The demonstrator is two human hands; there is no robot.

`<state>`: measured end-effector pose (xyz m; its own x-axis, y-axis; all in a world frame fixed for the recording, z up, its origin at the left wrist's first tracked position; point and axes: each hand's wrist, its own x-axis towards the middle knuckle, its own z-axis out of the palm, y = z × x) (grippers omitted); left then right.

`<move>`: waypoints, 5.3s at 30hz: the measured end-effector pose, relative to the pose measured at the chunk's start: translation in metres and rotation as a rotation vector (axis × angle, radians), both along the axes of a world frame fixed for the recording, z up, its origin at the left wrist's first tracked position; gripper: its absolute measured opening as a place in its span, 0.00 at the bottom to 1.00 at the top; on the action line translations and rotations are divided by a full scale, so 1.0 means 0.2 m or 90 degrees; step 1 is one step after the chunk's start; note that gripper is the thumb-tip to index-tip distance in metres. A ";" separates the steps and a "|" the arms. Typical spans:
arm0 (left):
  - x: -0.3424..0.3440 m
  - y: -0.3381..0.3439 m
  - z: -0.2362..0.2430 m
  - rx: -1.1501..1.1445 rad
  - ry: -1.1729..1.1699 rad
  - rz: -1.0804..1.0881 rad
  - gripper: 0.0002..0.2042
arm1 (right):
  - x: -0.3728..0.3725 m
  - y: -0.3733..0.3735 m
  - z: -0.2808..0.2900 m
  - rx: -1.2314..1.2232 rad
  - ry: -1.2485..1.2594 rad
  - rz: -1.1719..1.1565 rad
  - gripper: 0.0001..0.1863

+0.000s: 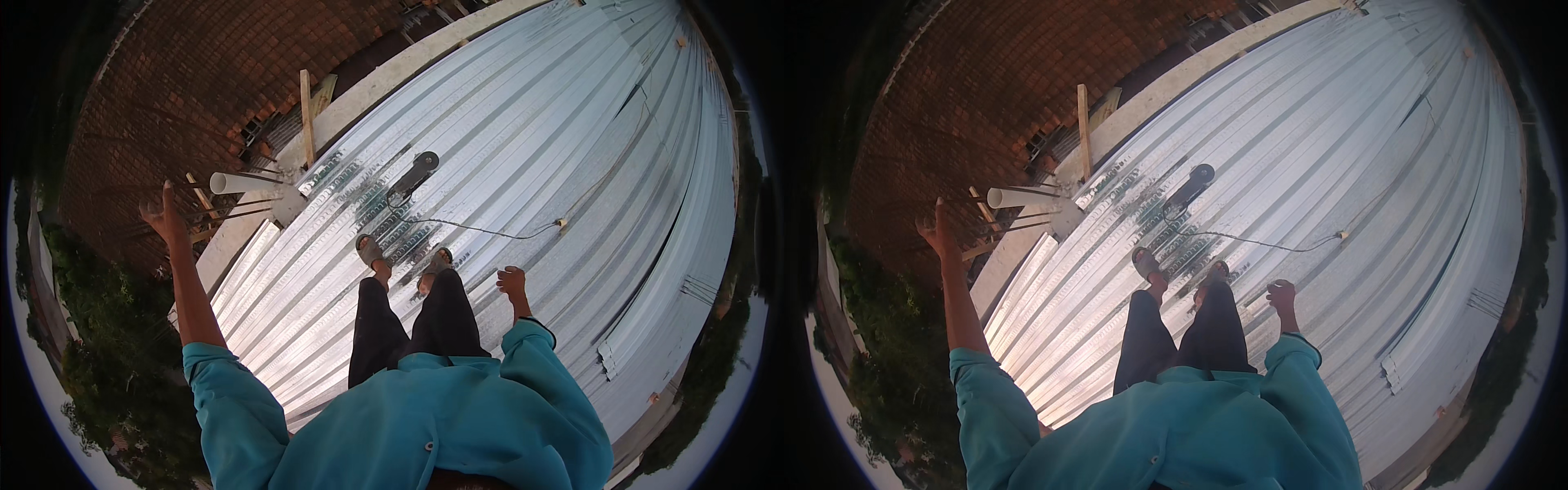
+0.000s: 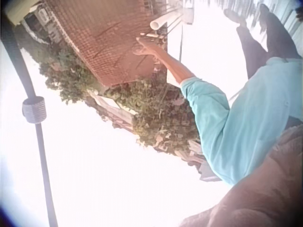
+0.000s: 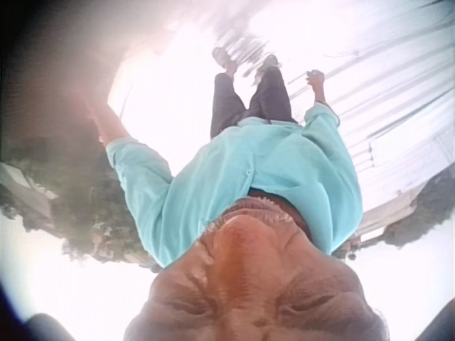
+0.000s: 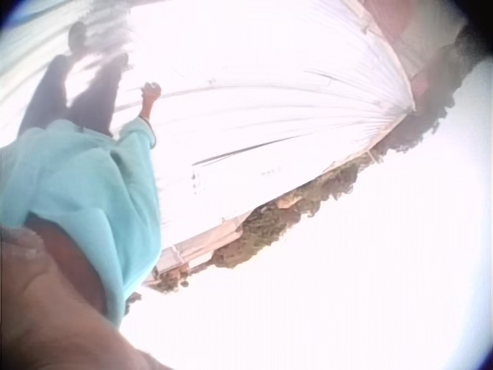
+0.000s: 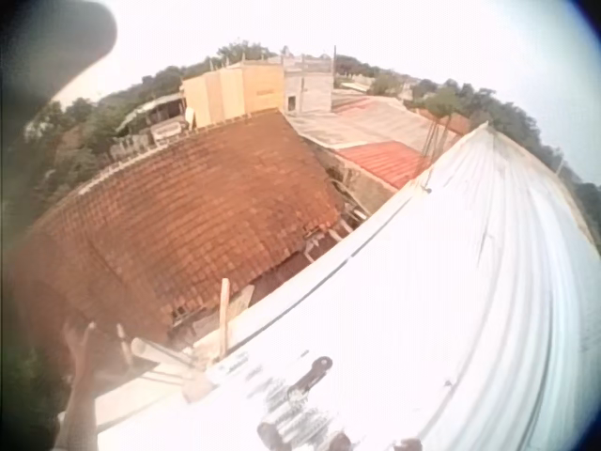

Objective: The person uses an angle grinder to cut a corrugated metal sheet on a sloped roof. After cutting, the person removes the cut piece and walks along the roof to another section.

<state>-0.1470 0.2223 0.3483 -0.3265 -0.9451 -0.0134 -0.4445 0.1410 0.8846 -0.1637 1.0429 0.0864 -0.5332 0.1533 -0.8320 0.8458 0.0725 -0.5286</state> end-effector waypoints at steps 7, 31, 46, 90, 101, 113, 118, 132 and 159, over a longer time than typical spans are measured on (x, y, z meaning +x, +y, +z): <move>-0.17 -0.14 -0.16 -0.092 0.048 -0.023 0.54 | -0.39 -0.58 -0.01 0.148 0.100 0.300 0.26; -0.50 -0.27 0.00 -0.046 0.199 -0.189 0.25 | -0.83 -1.72 0.65 0.293 0.361 0.795 0.25; -0.59 -0.19 0.01 -0.269 0.172 -0.067 0.22 | -1.36 -2.32 0.88 0.283 0.482 0.903 0.25; -0.76 -0.31 0.08 -0.227 0.128 0.606 0.16 | -2.86 -5.21 -2.19 -0.045 0.872 1.871 0.17; -1.02 -0.52 -0.07 -0.438 -0.003 0.779 0.21 | -2.71 -5.28 -2.85 -0.156 0.656 2.123 0.16; -1.16 -0.25 -0.81 -0.438 -0.577 1.004 0.18 | -2.71 -5.25 -2.90 -0.222 0.808 2.062 0.16; -1.71 0.21 -2.32 0.517 -0.400 0.361 0.26 | -2.66 -5.28 -2.92 -0.243 0.825 2.087 0.16; -1.77 0.05 -4.08 0.609 -0.706 -0.379 0.09 | -2.69 -5.28 -2.87 -0.303 0.803 2.072 0.17; -1.80 0.10 -4.35 0.569 -0.710 -0.324 0.08 | -4.62 -5.33 -2.24 0.052 0.627 1.900 0.27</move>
